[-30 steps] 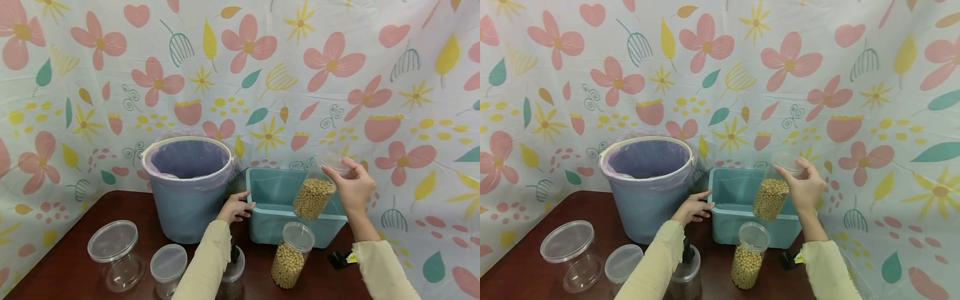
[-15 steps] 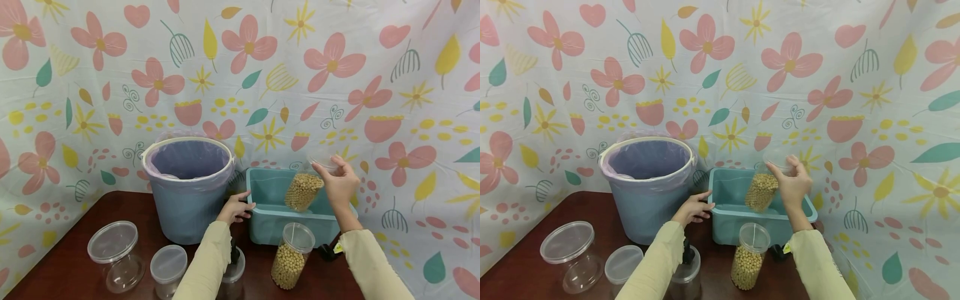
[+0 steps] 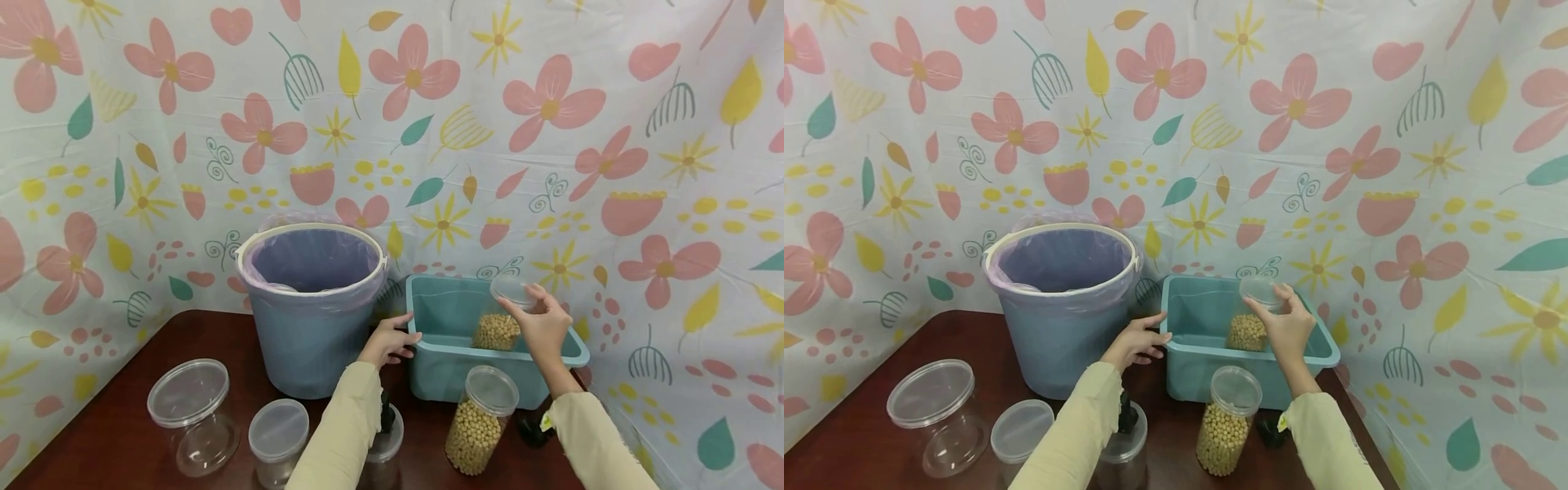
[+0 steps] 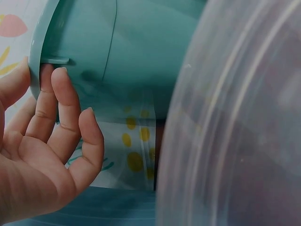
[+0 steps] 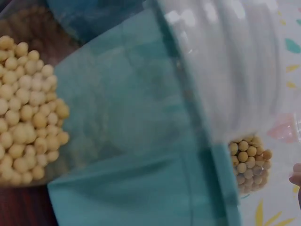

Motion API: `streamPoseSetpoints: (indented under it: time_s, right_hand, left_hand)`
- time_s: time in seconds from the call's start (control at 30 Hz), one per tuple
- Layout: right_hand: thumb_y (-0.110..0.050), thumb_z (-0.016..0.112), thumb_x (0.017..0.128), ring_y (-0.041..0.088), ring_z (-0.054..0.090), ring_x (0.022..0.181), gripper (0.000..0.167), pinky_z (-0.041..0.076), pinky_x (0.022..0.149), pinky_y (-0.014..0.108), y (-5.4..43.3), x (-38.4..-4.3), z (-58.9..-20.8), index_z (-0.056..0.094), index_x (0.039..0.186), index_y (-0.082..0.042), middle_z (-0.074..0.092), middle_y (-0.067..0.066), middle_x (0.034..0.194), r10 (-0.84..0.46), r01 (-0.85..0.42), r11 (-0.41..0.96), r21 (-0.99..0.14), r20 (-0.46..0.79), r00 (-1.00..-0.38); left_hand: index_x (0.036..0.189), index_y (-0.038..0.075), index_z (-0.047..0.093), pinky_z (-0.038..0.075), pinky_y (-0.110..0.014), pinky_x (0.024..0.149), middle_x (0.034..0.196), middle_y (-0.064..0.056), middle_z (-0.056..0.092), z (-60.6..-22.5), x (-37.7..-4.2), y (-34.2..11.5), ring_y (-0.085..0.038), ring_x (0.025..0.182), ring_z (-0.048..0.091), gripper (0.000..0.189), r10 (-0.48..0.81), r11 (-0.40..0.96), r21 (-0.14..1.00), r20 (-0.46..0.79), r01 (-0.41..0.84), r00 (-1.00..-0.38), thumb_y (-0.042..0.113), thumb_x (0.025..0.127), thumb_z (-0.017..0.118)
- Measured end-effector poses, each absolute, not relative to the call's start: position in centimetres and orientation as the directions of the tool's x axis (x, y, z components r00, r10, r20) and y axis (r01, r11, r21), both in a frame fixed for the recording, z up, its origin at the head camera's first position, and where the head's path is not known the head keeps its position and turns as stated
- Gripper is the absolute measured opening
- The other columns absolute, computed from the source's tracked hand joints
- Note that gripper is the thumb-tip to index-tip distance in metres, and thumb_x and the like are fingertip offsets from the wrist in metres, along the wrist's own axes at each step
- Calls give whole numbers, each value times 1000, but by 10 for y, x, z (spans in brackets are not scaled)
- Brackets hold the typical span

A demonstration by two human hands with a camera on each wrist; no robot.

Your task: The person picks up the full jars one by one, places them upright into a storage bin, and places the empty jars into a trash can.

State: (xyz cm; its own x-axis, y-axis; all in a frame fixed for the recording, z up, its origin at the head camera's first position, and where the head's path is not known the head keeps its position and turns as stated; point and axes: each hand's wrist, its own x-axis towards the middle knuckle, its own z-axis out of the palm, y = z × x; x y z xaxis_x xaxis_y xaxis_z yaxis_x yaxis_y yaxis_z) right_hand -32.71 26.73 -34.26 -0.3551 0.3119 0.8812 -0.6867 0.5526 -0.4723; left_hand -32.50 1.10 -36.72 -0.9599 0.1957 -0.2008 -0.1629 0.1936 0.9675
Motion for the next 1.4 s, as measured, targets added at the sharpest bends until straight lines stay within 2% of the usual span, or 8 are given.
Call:
streamPoseSetpoints:
  time_s: [0.23, 0.4, 0.53, 0.6, 0.77, 1.0, 1.23, 1.4]
  right_hand:
    - [-20, 87, 53, 3, 48, 44, 45, 38, 50, 15, 283, -329, -364, 70, 89, 1, 64, 21, 95, 253, -685, 592, -425, 905, -343]
    - [-15, 87, 51, -4, 40, 39, 44, 33, 44, 11, 281, -317, -367, 69, 85, 7, 65, 22, 81, 158, -591, 702, -397, 896, -415]
    - [-17, 86, 51, 0, 36, 35, 46, 29, 36, 20, 279, -315, -374, 68, 83, 10, 63, 24, 74, 119, -518, 763, -387, 872, -476]
    - [-24, 86, 52, 6, 35, 33, 47, 29, 33, 28, 281, -317, -382, 69, 82, 8, 64, 24, 77, 132, -497, 760, -418, 848, -513]
    - [-39, 83, 54, 23, 29, 27, 50, 21, 30, 32, 292, -329, -402, 71, 77, 4, 64, 23, 87, 100, -462, 775, -430, 806, -583]
    - [-45, 81, 54, 14, 21, 25, 58, 17, 31, 22, 313, -359, -428, 71, 83, 3, 64, 23, 88, 34, -424, 833, -356, 798, -602]
    - [-42, 77, 64, 21, 40, 32, 61, 39, 40, 31, 285, -321, -390, 65, 97, 8, 60, 28, 96, 31, -365, 820, -441, 670, -742]
    - [-42, 76, 67, 11, 20, 27, 53, 24, 32, 25, 313, -357, -433, 67, 105, -7, 56, 22, 113, 68, -405, 805, -433, 746, -663]
  left_hand:
    - [134, 30, 42, 40, -31, 57, 102, -1, 59, -369, -324, 12, -23, 72, 61, 57, 199, 198, 968, -196, -157, -960, 22, 83, 65]
    - [134, 29, 42, 41, -31, 58, 102, -2, 60, -368, -325, 10, -21, 70, 61, 57, 204, 185, 970, -196, -159, -959, 23, 82, 65]
    - [133, 31, 44, 41, -31, 57, 102, -2, 60, -366, -324, 8, -19, 66, 61, 58, 208, 177, 972, -193, -157, -959, 24, 81, 67]
    - [133, 31, 44, 41, -31, 57, 104, -2, 59, -367, -324, 8, -18, 65, 61, 58, 210, 179, 971, -192, -156, -959, 24, 80, 68]
    - [133, 32, 44, 42, -32, 58, 105, -3, 59, -369, -326, 9, -19, 67, 61, 56, 210, 172, 972, -195, -160, -958, 23, 82, 66]
    - [134, 29, 42, 42, -32, 59, 108, -3, 58, -367, -324, 8, -18, 66, 61, 57, 209, 170, 974, -182, -147, -961, 22, 83, 65]
    - [135, 29, 41, 42, -32, 58, 104, -2, 59, -367, -325, 9, -18, 65, 60, 57, 204, 182, 971, -192, -155, -960, 22, 84, 64]
    - [134, 30, 42, 43, -32, 58, 102, -1, 60, -367, -325, 9, -19, 66, 61, 57, 208, 180, 971, -196, -159, -958, 23, 83, 65]
